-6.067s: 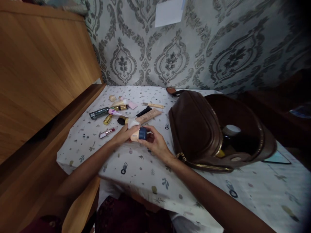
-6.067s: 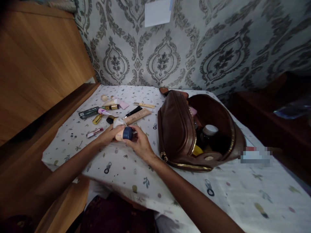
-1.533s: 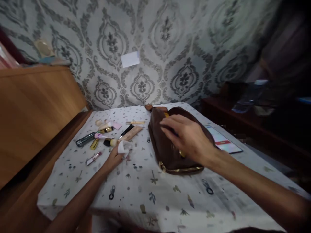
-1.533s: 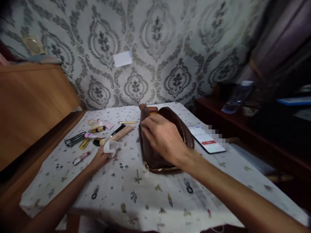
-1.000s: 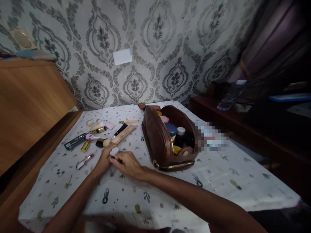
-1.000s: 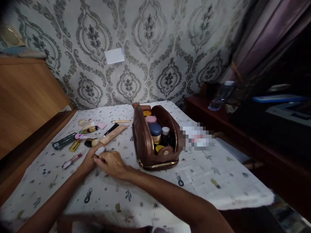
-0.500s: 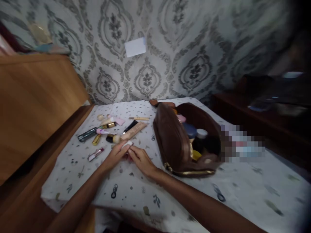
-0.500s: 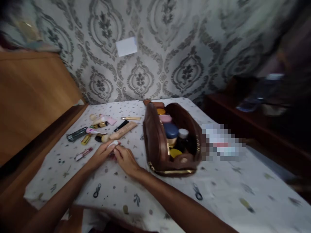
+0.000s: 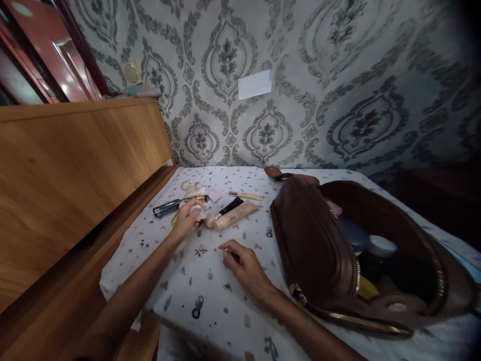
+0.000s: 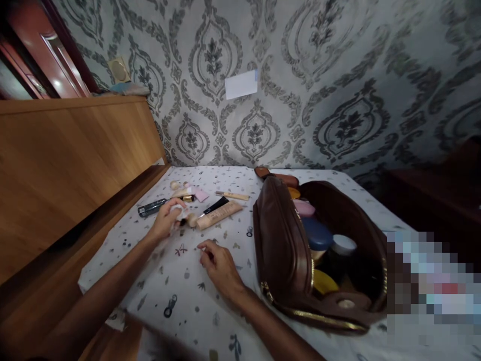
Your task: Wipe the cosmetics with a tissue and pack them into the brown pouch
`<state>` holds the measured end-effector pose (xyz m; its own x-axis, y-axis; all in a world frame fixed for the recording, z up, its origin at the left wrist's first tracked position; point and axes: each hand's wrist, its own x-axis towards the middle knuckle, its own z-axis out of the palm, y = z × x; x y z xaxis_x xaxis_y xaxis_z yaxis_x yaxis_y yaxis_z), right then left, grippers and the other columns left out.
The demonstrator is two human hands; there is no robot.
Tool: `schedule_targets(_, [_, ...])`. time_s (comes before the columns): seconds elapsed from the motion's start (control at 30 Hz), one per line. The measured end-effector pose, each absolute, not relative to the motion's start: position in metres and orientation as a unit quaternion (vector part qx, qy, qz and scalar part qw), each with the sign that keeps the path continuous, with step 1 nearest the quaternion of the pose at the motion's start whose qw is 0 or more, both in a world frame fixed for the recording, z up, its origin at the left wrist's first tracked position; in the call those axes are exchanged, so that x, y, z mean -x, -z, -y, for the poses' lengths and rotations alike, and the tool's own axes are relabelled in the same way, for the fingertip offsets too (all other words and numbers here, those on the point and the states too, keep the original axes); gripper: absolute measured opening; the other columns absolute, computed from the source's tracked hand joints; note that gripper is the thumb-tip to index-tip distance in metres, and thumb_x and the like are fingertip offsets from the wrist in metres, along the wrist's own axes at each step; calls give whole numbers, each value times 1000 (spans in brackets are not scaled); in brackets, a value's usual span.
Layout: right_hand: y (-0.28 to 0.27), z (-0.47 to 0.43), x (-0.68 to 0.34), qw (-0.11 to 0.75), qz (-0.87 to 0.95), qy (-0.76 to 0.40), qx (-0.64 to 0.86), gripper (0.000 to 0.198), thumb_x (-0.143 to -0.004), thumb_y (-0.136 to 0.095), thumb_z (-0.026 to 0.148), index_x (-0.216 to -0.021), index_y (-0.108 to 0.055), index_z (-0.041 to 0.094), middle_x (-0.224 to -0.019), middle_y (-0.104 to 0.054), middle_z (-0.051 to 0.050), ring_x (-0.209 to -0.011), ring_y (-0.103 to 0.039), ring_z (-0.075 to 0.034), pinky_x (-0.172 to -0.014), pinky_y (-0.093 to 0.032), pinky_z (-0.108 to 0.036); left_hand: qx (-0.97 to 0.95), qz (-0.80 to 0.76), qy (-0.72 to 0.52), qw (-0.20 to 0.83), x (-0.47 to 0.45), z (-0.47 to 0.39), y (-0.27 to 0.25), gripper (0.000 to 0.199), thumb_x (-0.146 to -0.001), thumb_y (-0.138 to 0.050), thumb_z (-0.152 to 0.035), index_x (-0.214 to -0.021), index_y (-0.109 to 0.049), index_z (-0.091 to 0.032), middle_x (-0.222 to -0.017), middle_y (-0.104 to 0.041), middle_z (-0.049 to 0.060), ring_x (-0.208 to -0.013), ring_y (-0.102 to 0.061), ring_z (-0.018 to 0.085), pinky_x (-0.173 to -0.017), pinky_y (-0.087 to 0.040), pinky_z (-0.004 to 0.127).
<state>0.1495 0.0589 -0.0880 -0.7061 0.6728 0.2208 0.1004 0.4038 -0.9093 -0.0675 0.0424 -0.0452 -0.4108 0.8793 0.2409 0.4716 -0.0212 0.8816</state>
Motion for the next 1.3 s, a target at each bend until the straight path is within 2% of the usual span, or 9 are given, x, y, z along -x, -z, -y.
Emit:
schedule_targets(0.13, [87, -59, -150, 289, 783, -493, 245, 22, -88, -46, 26, -94, -66, 20, -67, -64, 0, -65, -61, -18, -62, -45, -28, -482, -708, -506, 103, 111, -54, 32, 14, -76, -43, -23, -82, -55, -20, -59, -46, -3, -50, -41, 13, -50, -35, 23])
schedule_targets(0.33, [85, -60, -150, 281, 787, -491, 246, 20, -87, -48, 22, -92, -67, 20, -67, -65, 0, -62, -59, -16, -61, -43, -27, -513, -752, -415, -12, 166, -78, 18, 25, -71, -44, -13, -79, -67, -15, -83, -58, 5, -80, -53, 20, -82, -43, 33])
schedule_targets(0.5, [87, -61, -149, 276, 787, -493, 248, 19, -87, -48, 22, -92, -66, 19, -66, -65, 0, -62, -59, -16, -62, -43, -27, -575, -757, -310, -29, 160, -85, 20, 30, -77, -45, -12, -89, -73, -17, -92, -59, 6, -84, -54, 21, -86, -42, 35])
schedule_targets(0.67, [86, -61, -150, 276, 788, -493, 244, 19, -88, -49, 23, -92, -66, 19, -67, -64, 0, -62, -59, -16, -62, -43, -27, -658, -720, -220, -12, 121, -56, 28, 26, -85, -52, -24, -101, -73, -23, -101, -61, 5, -90, -58, 23, -86, -44, 33])
schedule_targets(0.77, [85, -60, -150, 275, 783, -502, 242, 19, -87, -49, 23, -92, -66, 18, -67, -63, 0, -63, -59, -16, -62, -44, -27, -687, -711, -153, -22, 106, -33, 37, 31, -90, -54, -39, -113, -70, -24, -109, -60, 8, -100, -58, 26, -86, -45, 34])
schedule_targets(0.87, [87, -60, -149, 276, 778, -509, 244, 18, -87, -49, 23, -92, -66, 19, -67, -63, 0, -62, -58, -15, -61, -43, -26, -680, -723, -118, -13, 102, -18, 43, 40, -89, -61, -41, -125, -62, -26, -122, -56, 9, -112, -56, 29, -91, -46, 36])
schedule_targets(1.13, [95, -63, -146, 291, 783, -496, 237, 22, -87, -49, 22, -98, -67, 17, -69, -62, 0, -61, -56, -14, -62, -45, -27, -646, -754, -120, -20, 81, 3, 35, 25, -87, -65, -33, -110, -64, -23, -116, -58, 9, -105, -59, 28, -84, -48, 35])
schedule_targets(1.23, [99, -62, -146, 328, 780, -478, 233, 41, -83, -55, 22, -124, -60, 18, -94, -65, -5, -70, -59, -15, -63, -49, -28, -654, -717, -238, 40, 62, 13, 39, 29, -84, -69, -38, -106, -65, -19, -110, -63, 9, -104, -59, 27, -87, -46, 34])
schedule_targets(1.3, [100, -60, -146, 342, 790, -462, 215, 60, -80, -60, 20, -139, -49, 21, -114, -62, -9, -79, -62, -16, -67, -52, -29, -646, -667, -336, 156, 48, 16, 45, 34, -82, -69, -43, -103, -66, -17, -102, -67, 7, -99, -61, 25, -87, -46, 33])
